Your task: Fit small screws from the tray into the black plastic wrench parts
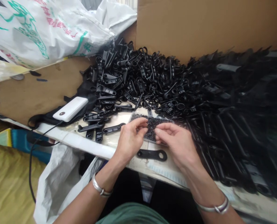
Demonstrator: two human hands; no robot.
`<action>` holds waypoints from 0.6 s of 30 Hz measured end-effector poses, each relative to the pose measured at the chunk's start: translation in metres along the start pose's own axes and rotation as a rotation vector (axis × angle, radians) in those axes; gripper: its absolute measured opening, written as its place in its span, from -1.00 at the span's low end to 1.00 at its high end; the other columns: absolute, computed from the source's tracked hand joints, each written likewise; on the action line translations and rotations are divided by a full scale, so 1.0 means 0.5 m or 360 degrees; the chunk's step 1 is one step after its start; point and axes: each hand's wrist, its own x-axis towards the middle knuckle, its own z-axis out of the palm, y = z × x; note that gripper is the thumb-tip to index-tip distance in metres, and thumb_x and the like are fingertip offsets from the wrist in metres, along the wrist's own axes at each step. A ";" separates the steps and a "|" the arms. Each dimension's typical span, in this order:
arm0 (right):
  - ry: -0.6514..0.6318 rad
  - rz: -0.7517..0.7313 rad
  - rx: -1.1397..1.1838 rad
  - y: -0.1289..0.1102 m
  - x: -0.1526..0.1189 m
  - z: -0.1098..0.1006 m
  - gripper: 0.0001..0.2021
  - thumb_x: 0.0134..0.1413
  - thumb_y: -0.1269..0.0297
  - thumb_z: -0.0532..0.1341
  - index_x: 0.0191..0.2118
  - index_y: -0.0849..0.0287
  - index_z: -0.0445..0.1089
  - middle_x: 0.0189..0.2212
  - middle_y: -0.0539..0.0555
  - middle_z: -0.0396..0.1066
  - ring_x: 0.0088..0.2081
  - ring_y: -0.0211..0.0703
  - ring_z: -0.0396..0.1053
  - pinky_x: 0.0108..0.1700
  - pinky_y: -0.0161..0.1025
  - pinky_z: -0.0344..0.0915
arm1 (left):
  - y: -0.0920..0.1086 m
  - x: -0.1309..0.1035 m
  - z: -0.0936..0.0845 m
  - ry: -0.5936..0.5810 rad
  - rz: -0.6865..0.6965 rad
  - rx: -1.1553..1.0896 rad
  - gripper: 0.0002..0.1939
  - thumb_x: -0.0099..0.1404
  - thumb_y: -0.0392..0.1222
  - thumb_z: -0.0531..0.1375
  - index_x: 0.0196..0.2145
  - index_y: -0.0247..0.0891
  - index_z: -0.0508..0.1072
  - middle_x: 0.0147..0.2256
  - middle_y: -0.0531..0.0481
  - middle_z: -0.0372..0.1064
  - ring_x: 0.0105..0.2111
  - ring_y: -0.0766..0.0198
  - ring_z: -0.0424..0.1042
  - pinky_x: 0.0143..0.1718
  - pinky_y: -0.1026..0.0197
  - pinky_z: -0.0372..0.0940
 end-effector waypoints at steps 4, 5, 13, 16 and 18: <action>-0.0131 0.0132 0.0253 -0.002 -0.003 -0.007 -0.75 -0.20 0.24 0.43 -0.37 0.26 0.47 -0.59 0.00 0.41 -0.55 -0.35 0.34 -0.47 -0.42 0.33 | 0.016 -0.016 0.009 -0.0071 0.0093 -0.0066 -0.66 0.15 -0.38 0.26 -0.10 -0.22 0.50 -0.24 0.00 0.53 -0.23 0.25 0.51 -0.16 0.25 0.41; -0.0158 0.0159 0.0293 -0.003 -0.006 -0.009 -0.75 -0.20 0.25 0.44 -0.37 0.27 0.47 -0.59 0.00 0.41 -0.55 -0.35 0.34 -0.47 -0.43 0.32 | 0.020 -0.019 0.012 -0.0059 0.0087 -0.0113 -0.69 0.14 -0.38 0.26 -0.12 -0.22 0.51 -0.26 0.00 0.54 -0.24 0.26 0.52 -0.18 0.27 0.42; -0.0226 0.0280 0.0528 -0.012 -0.025 -0.033 -0.71 -0.23 0.29 0.47 -0.32 0.27 0.49 -0.52 0.06 0.48 -0.53 -0.36 0.39 -0.43 -0.46 0.36 | 0.022 -0.026 0.016 0.0004 -0.0208 -0.0718 -0.70 0.06 -0.33 0.35 -0.19 -0.28 0.54 -0.36 -0.02 0.56 -0.38 0.31 0.53 -0.39 0.40 0.39; -0.0256 0.0278 0.0556 -0.014 -0.035 -0.036 -0.73 -0.22 0.30 0.47 -0.33 0.26 0.50 -0.51 0.07 0.49 -0.51 -0.35 0.39 -0.44 -0.47 0.36 | 0.024 -0.032 0.015 -0.0015 -0.0304 -0.0869 -0.68 0.03 -0.33 0.38 -0.20 -0.27 0.54 -0.38 -0.01 0.57 -0.44 0.38 0.50 -0.52 0.49 0.29; -0.0240 0.0250 0.0565 -0.013 -0.042 -0.033 -0.74 -0.21 0.30 0.46 -0.33 0.25 0.49 -0.51 0.06 0.49 -0.51 -0.34 0.39 -0.45 -0.46 0.35 | 0.027 -0.036 0.017 -0.0011 -0.0338 -0.0943 -0.68 0.02 -0.35 0.39 -0.21 -0.27 0.54 -0.39 -0.01 0.57 -0.44 0.41 0.50 -0.49 0.50 0.29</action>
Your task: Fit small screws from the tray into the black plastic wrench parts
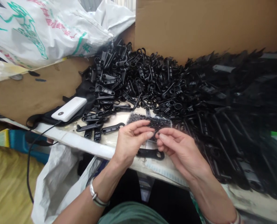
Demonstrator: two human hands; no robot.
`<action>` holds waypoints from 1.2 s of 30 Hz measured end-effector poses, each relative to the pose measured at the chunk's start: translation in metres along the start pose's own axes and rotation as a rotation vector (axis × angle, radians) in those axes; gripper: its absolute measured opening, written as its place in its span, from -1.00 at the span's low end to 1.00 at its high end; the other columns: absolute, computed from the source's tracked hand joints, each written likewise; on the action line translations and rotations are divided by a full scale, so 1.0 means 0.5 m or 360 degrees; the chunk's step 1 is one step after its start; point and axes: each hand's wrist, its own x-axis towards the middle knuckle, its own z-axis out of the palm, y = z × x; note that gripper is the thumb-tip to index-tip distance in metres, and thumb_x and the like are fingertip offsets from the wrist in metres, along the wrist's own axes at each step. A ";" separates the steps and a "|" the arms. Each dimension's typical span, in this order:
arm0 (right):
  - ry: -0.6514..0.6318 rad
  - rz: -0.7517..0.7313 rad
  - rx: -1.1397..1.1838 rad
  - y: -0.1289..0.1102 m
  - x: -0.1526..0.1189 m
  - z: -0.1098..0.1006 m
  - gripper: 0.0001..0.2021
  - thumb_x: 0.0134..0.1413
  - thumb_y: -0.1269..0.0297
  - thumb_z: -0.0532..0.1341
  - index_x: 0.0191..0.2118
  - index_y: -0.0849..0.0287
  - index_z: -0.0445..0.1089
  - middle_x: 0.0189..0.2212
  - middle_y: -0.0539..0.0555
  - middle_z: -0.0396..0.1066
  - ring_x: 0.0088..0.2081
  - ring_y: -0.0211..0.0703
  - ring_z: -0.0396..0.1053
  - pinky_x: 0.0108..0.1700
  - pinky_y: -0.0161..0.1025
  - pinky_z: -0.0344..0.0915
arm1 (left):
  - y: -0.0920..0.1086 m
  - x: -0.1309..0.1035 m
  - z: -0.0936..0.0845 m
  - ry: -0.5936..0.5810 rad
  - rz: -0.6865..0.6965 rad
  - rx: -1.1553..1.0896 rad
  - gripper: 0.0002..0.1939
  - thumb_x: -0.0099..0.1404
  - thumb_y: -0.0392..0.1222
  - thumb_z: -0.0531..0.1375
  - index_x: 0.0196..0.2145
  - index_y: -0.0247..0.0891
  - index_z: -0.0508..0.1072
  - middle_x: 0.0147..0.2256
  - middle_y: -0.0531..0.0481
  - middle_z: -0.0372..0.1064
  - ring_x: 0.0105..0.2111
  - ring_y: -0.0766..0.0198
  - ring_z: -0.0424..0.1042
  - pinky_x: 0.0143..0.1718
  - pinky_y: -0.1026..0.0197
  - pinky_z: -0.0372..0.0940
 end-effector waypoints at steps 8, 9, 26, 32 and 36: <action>0.0049 -0.0189 -0.0157 0.016 -0.007 0.006 -0.77 -0.13 0.26 0.43 -0.33 0.25 0.47 -0.53 0.03 0.46 -0.51 -0.34 0.39 -0.45 -0.45 0.35 | -0.002 -0.002 0.011 -0.0001 -0.0031 -0.0076 -0.67 0.01 -0.37 0.39 -0.21 -0.27 0.53 -0.41 0.02 0.56 -0.43 0.41 0.51 -0.40 0.49 0.35; 0.0044 -0.0211 -0.0186 0.018 -0.007 0.005 -0.78 -0.11 0.26 0.42 -0.33 0.24 0.47 -0.53 0.02 0.46 -0.51 -0.34 0.39 -0.45 -0.46 0.35 | -0.003 -0.003 0.011 -0.0002 -0.0036 -0.0074 -0.66 0.01 -0.37 0.40 -0.21 -0.27 0.53 -0.41 0.02 0.56 -0.43 0.41 0.51 -0.39 0.49 0.35; 0.0244 -0.0414 -0.0850 0.009 -0.025 0.022 -0.91 0.01 0.31 0.32 -0.39 0.22 0.48 -0.60 -0.03 0.46 -0.56 -0.34 0.41 -0.49 -0.51 0.37 | -0.013 -0.017 0.012 0.0065 -0.0021 -0.0016 -0.71 -0.01 -0.40 0.38 -0.26 -0.28 0.56 -0.43 0.02 0.57 -0.42 0.37 0.53 -0.32 0.43 0.42; 0.0221 -0.0447 -0.1056 -0.001 -0.035 0.027 -0.92 0.07 0.34 0.26 -0.35 0.20 0.51 -0.58 -0.03 0.48 -0.54 -0.35 0.44 -0.44 -0.53 0.40 | -0.021 -0.025 0.020 0.0150 0.0128 0.0078 -0.78 0.02 -0.42 0.36 -0.33 -0.26 0.57 -0.40 0.05 0.57 -0.38 0.38 0.55 -0.29 0.47 0.43; 0.0220 -0.0423 -0.1081 -0.008 -0.036 0.027 -0.91 0.08 0.34 0.25 -0.34 0.22 0.51 -0.57 -0.02 0.49 -0.54 -0.35 0.45 -0.44 -0.53 0.40 | -0.023 -0.030 0.025 0.0141 0.0176 0.0122 -0.82 0.04 -0.41 0.36 -0.36 -0.26 0.57 -0.39 0.06 0.57 -0.37 0.37 0.55 -0.28 0.46 0.44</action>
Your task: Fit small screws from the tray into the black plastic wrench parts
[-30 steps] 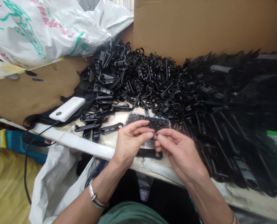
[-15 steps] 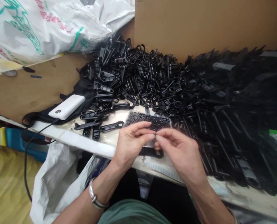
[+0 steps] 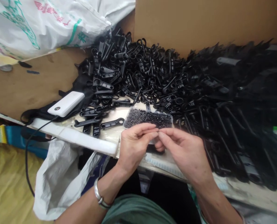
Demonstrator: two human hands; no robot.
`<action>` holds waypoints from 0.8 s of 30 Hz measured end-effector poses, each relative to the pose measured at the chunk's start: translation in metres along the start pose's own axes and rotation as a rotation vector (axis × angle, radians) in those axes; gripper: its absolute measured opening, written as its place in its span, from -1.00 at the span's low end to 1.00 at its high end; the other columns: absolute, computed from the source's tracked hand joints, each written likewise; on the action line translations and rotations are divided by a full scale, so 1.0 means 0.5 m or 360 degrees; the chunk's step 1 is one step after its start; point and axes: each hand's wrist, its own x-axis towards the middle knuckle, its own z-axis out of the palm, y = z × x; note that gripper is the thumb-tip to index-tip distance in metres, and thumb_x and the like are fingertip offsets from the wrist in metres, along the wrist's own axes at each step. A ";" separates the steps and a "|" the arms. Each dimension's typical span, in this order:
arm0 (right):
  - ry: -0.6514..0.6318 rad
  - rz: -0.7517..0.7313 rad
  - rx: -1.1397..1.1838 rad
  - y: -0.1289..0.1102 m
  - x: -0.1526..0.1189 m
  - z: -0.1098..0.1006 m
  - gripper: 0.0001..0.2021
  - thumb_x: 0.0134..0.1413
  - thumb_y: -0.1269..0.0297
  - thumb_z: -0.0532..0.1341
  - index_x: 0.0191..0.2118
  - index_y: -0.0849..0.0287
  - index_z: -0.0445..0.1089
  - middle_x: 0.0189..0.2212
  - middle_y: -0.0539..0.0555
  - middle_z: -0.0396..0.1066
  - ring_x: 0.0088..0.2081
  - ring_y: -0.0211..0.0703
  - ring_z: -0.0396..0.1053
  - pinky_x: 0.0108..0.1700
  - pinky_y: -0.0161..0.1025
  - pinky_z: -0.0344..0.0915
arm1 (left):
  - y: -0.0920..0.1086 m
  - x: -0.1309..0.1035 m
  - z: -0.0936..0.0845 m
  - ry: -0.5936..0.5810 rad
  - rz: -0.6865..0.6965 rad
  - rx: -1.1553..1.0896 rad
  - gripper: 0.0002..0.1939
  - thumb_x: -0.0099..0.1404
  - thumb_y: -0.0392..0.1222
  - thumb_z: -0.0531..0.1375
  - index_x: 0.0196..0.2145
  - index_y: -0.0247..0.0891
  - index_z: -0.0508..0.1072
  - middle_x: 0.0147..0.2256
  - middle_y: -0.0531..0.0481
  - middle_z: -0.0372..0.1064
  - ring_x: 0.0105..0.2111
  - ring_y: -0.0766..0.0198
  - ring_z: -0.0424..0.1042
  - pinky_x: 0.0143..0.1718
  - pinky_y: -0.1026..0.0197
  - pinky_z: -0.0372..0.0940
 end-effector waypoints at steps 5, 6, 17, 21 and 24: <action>0.0049 -0.0009 -0.0056 0.000 0.009 -0.002 -0.91 0.03 0.32 0.27 -0.41 0.22 0.48 -0.64 -0.03 0.45 -0.61 -0.34 0.40 -0.55 -0.50 0.36 | -0.006 -0.003 0.010 -0.0011 0.0039 0.0024 -0.85 0.08 -0.35 0.35 -0.33 -0.28 0.57 -0.36 0.02 0.57 -0.35 0.30 0.55 -0.26 0.36 0.46; 0.0065 -0.0014 -0.0073 0.001 0.011 -0.004 -0.91 0.02 0.32 0.27 -0.42 0.22 0.48 -0.66 -0.03 0.43 -0.63 -0.33 0.39 -0.57 -0.49 0.36 | -0.006 -0.004 0.013 -0.0025 0.0036 0.0031 -0.85 0.10 -0.33 0.34 -0.31 -0.28 0.57 -0.35 0.01 0.57 -0.35 0.28 0.56 -0.25 0.33 0.47; 0.0034 -0.0219 -0.0546 0.056 -0.016 -0.074 -0.93 -0.03 0.32 0.28 -0.44 0.14 0.50 -0.61 -0.05 0.43 -0.63 -0.32 0.32 -0.60 -0.41 0.23 | 0.024 -0.030 -0.067 -0.0809 0.0737 0.1725 -0.50 0.17 -0.42 0.26 0.07 -0.18 0.36 -0.01 -0.08 0.44 -0.03 0.08 0.42 0.02 0.02 0.27; -0.0154 -0.0382 -0.0843 0.085 -0.035 -0.072 -0.91 0.05 0.33 0.24 -0.41 0.13 0.50 -0.52 -0.03 0.48 -0.53 -0.26 0.38 -0.46 -0.33 0.26 | -0.002 -0.042 -0.077 -0.0877 0.0678 0.2035 -0.61 0.19 -0.46 0.21 -0.04 -0.20 0.41 -0.14 -0.07 0.50 -0.19 0.09 0.48 -0.12 0.04 0.31; -0.0234 -0.0536 -0.0989 0.093 -0.042 -0.067 -0.89 0.09 0.35 0.20 -0.40 0.14 0.47 -0.51 -0.03 0.47 -0.51 -0.27 0.39 -0.41 -0.32 0.26 | -0.015 -0.050 -0.072 -0.0816 0.0683 0.1996 -0.65 0.19 -0.45 0.20 -0.07 -0.21 0.42 -0.18 -0.09 0.51 -0.22 0.11 0.48 -0.19 0.11 0.34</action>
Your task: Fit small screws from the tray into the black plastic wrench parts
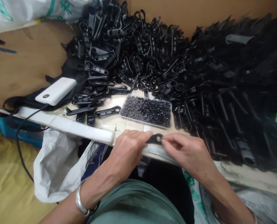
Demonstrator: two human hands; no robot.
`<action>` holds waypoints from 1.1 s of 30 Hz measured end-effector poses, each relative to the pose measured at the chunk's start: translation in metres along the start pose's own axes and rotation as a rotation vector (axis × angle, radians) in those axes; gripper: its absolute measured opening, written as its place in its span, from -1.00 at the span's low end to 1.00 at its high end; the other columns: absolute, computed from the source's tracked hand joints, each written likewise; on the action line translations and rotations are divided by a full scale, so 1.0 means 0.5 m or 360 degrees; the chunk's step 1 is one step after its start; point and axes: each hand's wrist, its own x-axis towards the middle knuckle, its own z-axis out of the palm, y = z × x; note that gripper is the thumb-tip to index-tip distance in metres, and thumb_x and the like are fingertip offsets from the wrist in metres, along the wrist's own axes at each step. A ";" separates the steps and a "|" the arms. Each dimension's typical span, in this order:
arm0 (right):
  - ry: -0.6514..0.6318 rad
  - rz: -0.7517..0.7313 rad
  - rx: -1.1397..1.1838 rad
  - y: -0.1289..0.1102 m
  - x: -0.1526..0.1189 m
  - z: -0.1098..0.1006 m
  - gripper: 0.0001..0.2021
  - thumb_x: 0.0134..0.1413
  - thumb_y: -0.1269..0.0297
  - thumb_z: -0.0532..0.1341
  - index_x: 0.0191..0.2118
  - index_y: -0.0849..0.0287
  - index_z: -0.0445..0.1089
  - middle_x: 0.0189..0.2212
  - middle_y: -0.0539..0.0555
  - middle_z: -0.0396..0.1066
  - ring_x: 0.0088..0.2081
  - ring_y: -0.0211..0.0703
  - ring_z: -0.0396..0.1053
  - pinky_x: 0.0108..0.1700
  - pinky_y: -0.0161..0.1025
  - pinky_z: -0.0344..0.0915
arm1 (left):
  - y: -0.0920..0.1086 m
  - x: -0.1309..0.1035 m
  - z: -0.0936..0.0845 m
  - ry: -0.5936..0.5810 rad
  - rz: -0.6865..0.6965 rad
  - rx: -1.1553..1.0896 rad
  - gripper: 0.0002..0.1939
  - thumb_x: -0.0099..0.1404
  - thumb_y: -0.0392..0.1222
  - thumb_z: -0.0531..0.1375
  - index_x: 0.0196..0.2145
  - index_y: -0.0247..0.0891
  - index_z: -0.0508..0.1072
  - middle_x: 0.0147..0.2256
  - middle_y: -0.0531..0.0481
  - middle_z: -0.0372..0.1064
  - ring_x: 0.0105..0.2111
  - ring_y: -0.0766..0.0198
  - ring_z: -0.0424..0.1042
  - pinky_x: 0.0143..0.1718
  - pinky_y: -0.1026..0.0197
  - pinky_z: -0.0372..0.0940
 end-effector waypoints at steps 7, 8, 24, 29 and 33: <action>-0.0059 -0.0284 -0.0318 0.002 -0.009 0.013 -0.84 0.19 0.38 0.10 -0.35 0.18 0.42 -0.43 0.04 0.48 -0.43 -0.23 0.41 -0.31 -0.29 0.25 | 0.002 -0.001 0.000 0.0043 -0.0057 -0.0092 -0.69 0.18 -0.41 0.22 -0.11 -0.22 0.43 -0.31 -0.05 0.50 -0.32 0.17 0.47 -0.30 0.20 0.35; -0.0068 -0.0313 -0.0354 0.002 -0.010 0.015 -0.83 0.20 0.38 0.09 -0.35 0.18 0.42 -0.43 0.05 0.47 -0.43 -0.24 0.41 -0.31 -0.29 0.23 | 0.000 -0.002 0.000 0.0043 -0.0056 -0.0098 -0.68 0.18 -0.41 0.23 -0.10 -0.22 0.42 -0.31 -0.05 0.50 -0.32 0.18 0.47 -0.30 0.21 0.35; -0.0406 -0.0218 -0.0703 -0.050 0.007 0.010 -0.80 0.17 0.47 0.06 -0.48 0.14 0.21 -0.58 -0.02 0.30 -0.57 -0.20 0.28 -0.47 -0.21 -0.01 | -0.011 -0.005 0.015 0.0100 -0.0036 -0.0329 -0.71 0.18 -0.48 0.15 -0.19 -0.21 0.46 -0.30 -0.02 0.48 -0.28 0.20 0.45 -0.23 0.20 0.33; -0.0491 0.0079 -0.0210 -0.041 0.018 -0.004 -0.74 0.23 0.28 0.04 -0.48 0.12 0.29 -0.53 -0.03 0.39 -0.48 -0.22 0.35 -0.42 -0.28 0.13 | -0.012 -0.004 0.016 0.0046 0.0076 -0.0452 -0.75 0.26 -0.46 0.08 -0.22 -0.23 0.48 -0.24 -0.02 0.46 -0.20 0.22 0.41 -0.15 0.20 0.31; -0.0534 0.0325 -0.0103 -0.035 0.026 -0.007 -0.77 0.15 0.28 0.10 -0.52 0.09 0.31 -0.70 -0.13 0.29 -0.61 -0.28 0.26 -0.51 -0.33 0.12 | -0.015 -0.005 0.014 -0.0006 0.0113 -0.0451 -0.79 0.32 -0.40 0.06 -0.26 -0.25 0.49 -0.28 -0.01 0.42 -0.25 0.24 0.38 -0.20 0.24 0.28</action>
